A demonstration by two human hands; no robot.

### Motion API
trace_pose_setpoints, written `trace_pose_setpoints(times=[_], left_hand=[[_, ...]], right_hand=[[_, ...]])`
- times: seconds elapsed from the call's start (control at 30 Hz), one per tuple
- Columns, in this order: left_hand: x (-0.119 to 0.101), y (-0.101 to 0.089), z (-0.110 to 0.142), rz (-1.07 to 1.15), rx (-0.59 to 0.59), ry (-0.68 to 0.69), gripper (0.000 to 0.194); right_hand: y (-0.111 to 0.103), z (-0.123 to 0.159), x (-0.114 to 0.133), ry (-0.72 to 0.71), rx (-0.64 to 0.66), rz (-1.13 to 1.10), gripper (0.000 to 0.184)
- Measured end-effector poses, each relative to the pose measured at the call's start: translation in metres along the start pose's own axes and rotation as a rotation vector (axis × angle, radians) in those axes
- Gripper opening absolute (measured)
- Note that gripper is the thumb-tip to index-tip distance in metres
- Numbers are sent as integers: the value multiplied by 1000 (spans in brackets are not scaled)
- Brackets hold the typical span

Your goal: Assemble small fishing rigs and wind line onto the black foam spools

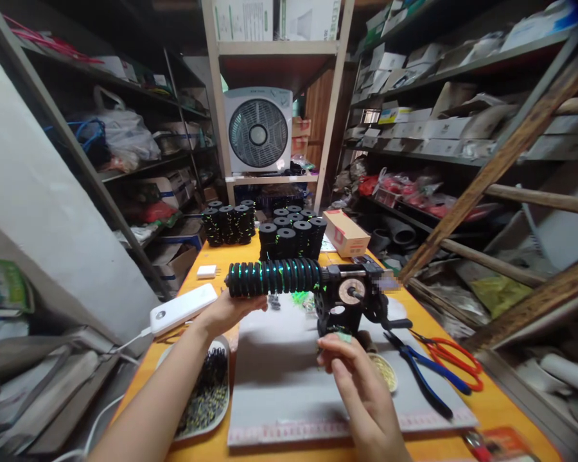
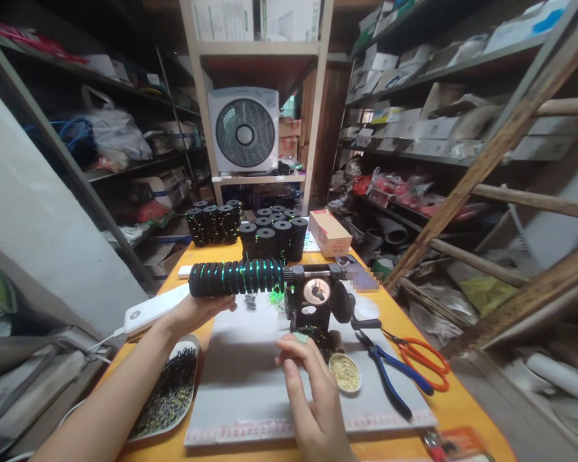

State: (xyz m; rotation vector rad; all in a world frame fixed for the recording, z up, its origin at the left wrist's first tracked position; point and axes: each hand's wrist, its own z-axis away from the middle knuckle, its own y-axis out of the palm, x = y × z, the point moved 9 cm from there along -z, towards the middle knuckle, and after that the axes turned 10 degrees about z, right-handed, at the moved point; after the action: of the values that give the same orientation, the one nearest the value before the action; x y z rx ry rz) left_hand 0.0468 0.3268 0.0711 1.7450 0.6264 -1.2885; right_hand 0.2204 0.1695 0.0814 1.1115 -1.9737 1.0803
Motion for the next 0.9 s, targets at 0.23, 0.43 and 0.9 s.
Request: trace_pose_setpoints(times=[0.23, 0.43, 0.9], left_hand=[[3, 25, 16, -1, 29, -68, 38], [3, 36, 48, -15, -7, -83, 33], [9, 64, 91, -157, -51, -190, 36]], right_hand=[[13, -1, -7, 51, 73, -54, 26], [29, -6, -2, 85, 154, -70, 26], [118, -48, 42, 366, 643, -808, 45]])
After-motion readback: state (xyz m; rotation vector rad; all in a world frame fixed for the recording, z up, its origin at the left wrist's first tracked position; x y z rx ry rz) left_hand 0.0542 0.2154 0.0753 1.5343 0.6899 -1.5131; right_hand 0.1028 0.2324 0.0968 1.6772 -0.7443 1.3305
